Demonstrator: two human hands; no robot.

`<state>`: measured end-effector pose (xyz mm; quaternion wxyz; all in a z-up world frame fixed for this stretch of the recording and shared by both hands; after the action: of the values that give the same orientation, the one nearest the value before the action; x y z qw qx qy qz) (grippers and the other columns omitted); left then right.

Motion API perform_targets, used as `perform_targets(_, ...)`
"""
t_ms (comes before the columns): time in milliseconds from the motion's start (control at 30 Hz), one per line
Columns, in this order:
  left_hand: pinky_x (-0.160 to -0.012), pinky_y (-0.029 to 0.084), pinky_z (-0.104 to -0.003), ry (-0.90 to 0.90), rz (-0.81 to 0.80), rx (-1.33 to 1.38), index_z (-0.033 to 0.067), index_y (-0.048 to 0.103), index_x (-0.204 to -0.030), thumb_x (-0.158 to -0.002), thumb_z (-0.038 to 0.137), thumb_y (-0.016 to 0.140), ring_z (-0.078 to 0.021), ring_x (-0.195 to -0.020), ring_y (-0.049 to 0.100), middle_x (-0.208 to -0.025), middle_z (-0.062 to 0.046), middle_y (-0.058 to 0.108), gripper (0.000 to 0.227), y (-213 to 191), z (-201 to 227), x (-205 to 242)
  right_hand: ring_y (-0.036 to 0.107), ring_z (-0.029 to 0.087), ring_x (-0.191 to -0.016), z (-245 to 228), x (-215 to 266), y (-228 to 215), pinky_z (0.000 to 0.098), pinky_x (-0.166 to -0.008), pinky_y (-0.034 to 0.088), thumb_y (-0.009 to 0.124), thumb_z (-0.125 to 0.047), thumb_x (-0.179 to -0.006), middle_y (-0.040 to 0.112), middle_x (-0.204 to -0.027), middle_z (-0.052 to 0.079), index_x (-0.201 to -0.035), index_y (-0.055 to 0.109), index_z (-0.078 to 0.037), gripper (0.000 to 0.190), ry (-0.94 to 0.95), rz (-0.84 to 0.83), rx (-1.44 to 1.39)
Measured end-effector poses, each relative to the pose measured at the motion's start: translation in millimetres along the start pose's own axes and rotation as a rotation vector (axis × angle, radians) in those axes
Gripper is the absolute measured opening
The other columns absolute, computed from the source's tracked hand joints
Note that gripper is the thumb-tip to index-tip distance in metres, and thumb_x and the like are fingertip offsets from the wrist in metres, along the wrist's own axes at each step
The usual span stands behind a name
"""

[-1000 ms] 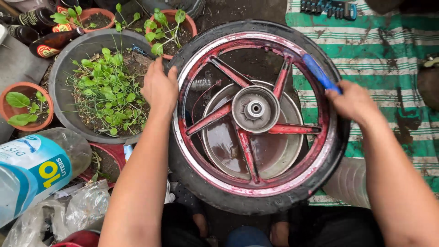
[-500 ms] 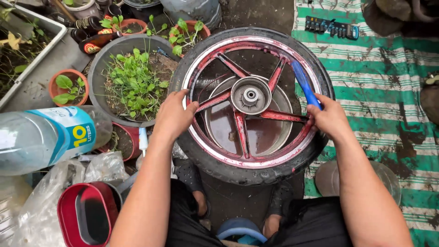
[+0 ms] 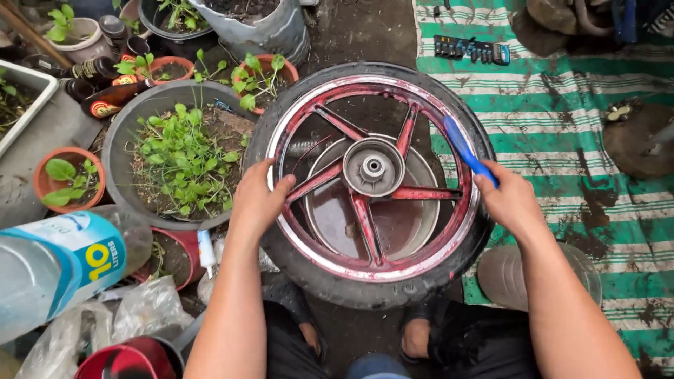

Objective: Cleaning a motorcycle wheel by scrubbing the rim and spokes with a brush and wiping it down with a cloth.

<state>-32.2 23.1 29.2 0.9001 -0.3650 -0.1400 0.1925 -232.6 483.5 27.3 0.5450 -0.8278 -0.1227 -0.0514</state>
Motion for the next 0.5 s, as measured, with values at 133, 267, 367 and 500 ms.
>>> perform_targets(133,-0.127,0.037,-0.063,-0.019,-0.003,-0.012,0.0027,0.059,-0.160,-0.105,0.039,0.073,-0.0544,-0.154,0.048,-0.158,-0.036,0.057,0.068,-12,25,22,0.066,0.055,-0.135,5,-1,2,0.0635,-0.114,0.052,0.063,-0.043,-0.112,0.078,-0.135,0.031,-0.155,0.074,-0.018,0.050,0.072,-0.054,-0.008)
perform_targets(267,-0.128,0.036,-0.063,-0.024,0.105,-0.048,-0.0006,0.057,-0.161,-0.102,0.040,0.077,-0.0547,-0.153,0.047,-0.158,-0.037,0.055,0.074,-14,6,14,0.069,0.051,-0.130,11,-38,10,0.0621,-0.109,0.055,0.066,-0.047,-0.110,0.079,-0.131,0.027,-0.153,0.074,-0.021,0.051,0.089,0.020,-0.038)
perform_targets(367,-0.127,0.038,-0.061,-0.004,0.179,-0.112,-0.0014,0.062,-0.158,-0.100,0.039,0.081,-0.0534,-0.150,0.051,-0.156,-0.036,0.058,0.073,-7,-30,-5,0.067,0.056,-0.127,5,-67,8,0.0645,-0.106,0.054,0.069,-0.040,-0.110,0.076,-0.129,0.034,-0.152,0.073,-0.012,0.051,0.045,0.121,-0.142)
perform_targets(500,-0.126,0.039,-0.061,-0.028,0.229,-0.220,-0.0021,0.065,-0.156,-0.103,0.041,0.082,-0.0529,-0.149,0.054,-0.154,-0.036,0.060,0.071,-13,-76,-25,0.064,0.062,-0.127,-10,-79,-3,0.0685,-0.105,0.052,0.068,-0.031,-0.114,0.072,-0.130,0.041,-0.152,0.071,-0.003,0.048,-0.025,0.267,-0.287)
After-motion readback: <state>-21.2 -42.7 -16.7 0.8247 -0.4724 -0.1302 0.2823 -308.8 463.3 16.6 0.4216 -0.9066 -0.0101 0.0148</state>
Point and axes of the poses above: each hand's wrist, its own x-axis away from the middle knuckle, its own y-axis out of the palm, z = x × y, the point moved 7 cm from there along -x, towards the middle knuckle
